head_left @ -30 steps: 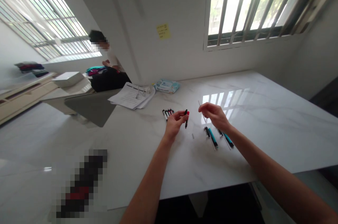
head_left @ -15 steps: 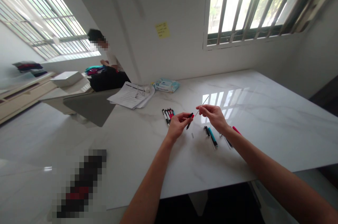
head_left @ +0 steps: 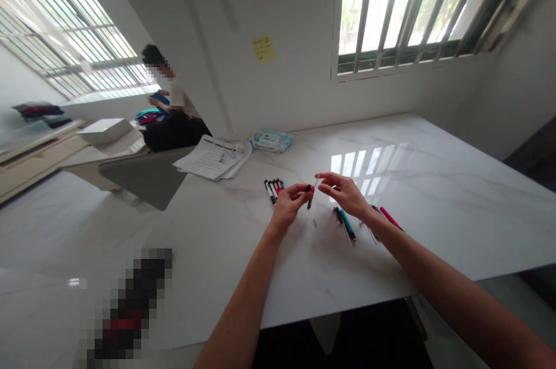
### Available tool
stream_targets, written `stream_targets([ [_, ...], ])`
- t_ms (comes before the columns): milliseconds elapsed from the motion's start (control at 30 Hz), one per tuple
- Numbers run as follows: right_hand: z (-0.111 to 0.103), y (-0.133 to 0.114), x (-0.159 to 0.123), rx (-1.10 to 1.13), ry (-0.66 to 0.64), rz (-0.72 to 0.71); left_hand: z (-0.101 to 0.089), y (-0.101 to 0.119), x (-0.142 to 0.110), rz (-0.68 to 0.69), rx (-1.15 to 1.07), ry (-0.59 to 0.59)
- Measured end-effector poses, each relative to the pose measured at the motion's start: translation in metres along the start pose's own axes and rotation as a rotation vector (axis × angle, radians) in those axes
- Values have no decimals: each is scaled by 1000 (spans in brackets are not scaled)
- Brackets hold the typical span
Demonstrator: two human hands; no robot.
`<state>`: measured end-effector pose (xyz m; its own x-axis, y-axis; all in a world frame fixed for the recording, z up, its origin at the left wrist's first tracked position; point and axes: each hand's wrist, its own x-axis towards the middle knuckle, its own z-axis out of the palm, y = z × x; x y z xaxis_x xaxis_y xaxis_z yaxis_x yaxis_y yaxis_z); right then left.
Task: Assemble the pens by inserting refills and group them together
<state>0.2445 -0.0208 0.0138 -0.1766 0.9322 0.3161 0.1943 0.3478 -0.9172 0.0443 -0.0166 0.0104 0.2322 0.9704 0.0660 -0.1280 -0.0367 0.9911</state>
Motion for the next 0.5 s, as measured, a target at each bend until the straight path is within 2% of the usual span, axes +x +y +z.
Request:
stream_targets([
  [67,-2,2,-1,-145,-49,-59,-3,3,1,12,-104,49],
  [200,2,6,-5,-399,-359,-203,-6,10,0,20,-285,103],
  [300,10,6,-8,-479,-519,-220,-6,12,0,13,-317,125],
  [400,18,5,-9,-519,-587,-216,-5,11,0,-9,-300,142],
  [500,23,3,-11,-579,-553,-200,-5,9,1,-34,-263,161],
])
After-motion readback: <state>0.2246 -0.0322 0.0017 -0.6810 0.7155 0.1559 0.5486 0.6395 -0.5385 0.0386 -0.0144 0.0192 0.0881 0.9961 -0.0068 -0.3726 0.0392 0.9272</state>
